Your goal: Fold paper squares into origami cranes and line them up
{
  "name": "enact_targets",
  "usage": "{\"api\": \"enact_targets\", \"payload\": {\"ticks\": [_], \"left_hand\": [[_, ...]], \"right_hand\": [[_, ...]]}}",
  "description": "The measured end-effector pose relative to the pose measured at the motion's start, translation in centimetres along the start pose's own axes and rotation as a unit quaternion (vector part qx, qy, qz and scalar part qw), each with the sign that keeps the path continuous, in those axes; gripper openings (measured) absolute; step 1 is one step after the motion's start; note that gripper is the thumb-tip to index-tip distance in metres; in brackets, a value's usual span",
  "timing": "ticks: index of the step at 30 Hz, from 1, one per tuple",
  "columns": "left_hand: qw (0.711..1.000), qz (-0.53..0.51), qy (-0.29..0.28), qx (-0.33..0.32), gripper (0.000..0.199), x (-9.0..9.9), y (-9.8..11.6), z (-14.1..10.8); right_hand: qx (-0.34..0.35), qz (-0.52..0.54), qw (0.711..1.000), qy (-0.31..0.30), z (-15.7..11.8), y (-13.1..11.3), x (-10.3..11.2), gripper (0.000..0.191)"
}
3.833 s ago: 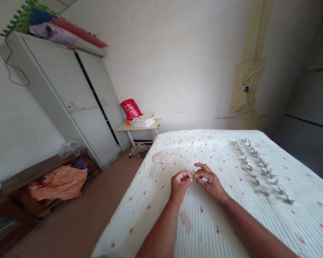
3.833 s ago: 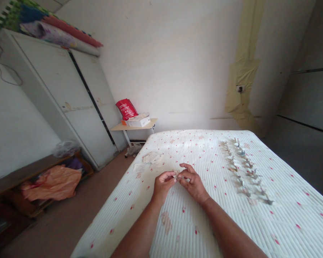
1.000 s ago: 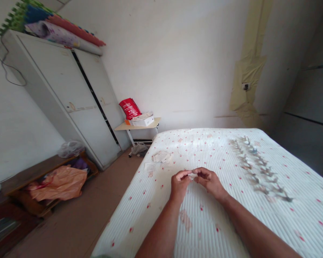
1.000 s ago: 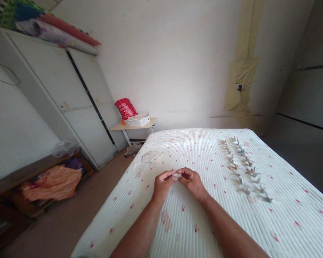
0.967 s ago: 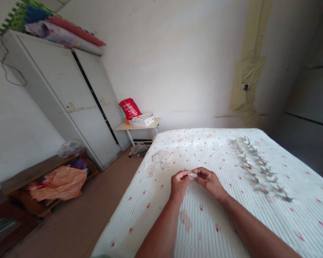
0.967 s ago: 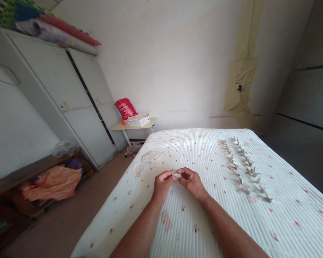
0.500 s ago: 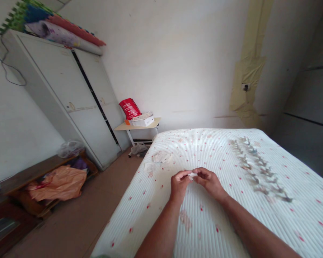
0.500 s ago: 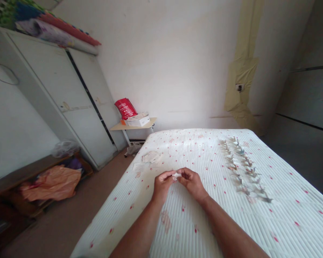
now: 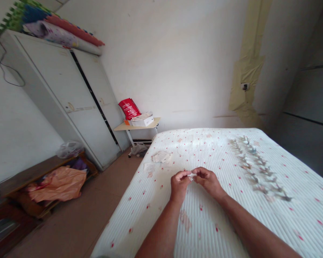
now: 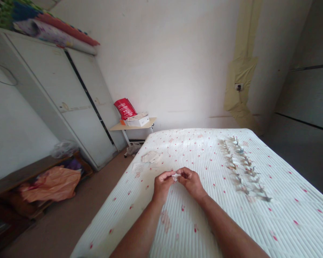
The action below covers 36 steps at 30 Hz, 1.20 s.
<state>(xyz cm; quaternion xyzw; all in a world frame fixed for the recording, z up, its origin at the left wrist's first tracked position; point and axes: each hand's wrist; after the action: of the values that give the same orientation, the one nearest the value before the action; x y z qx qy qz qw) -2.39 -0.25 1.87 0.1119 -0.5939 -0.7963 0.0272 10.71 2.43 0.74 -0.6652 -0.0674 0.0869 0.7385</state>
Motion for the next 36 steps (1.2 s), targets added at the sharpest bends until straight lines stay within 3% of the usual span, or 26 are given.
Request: {"api": "enact_targets", "payload": {"ticks": [15, 22, 29, 36], "left_hand": [[0.999, -0.023, 0.016, 0.027, 0.017, -0.2, -0.2, 0.2], [0.998, -0.034, 0.04, 0.017, 0.013, -0.3, -0.1, 0.3], [0.999, -0.019, 0.025, 0.019, 0.011, -0.3, 0.2, 0.1], [0.999, -0.021, 0.031, 0.024, 0.014, -0.3, -0.5, 0.3]], "right_hand": [[-0.017, -0.001, 1.0, -0.022, -0.2, -1.0, -0.3, 0.014], [-0.003, 0.01, 0.999, -0.031, 0.0, -0.6, -0.3, 0.037], [0.009, -0.05, 0.998, -0.024, 0.0, -0.4, -0.2, 0.031], [-0.034, -0.041, 0.998, -0.014, 0.3, -0.2, -0.2, 0.033]]}}
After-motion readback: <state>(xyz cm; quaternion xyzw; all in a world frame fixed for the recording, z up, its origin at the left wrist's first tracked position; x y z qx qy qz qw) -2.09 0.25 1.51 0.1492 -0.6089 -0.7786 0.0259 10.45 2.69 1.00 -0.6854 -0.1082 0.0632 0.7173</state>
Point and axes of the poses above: each hand's wrist, its own z-axis towards the middle knuckle, its own x-axis out of the back of the hand, y = z × x, and after that the axes turned 8 degrees about -x, right-handed
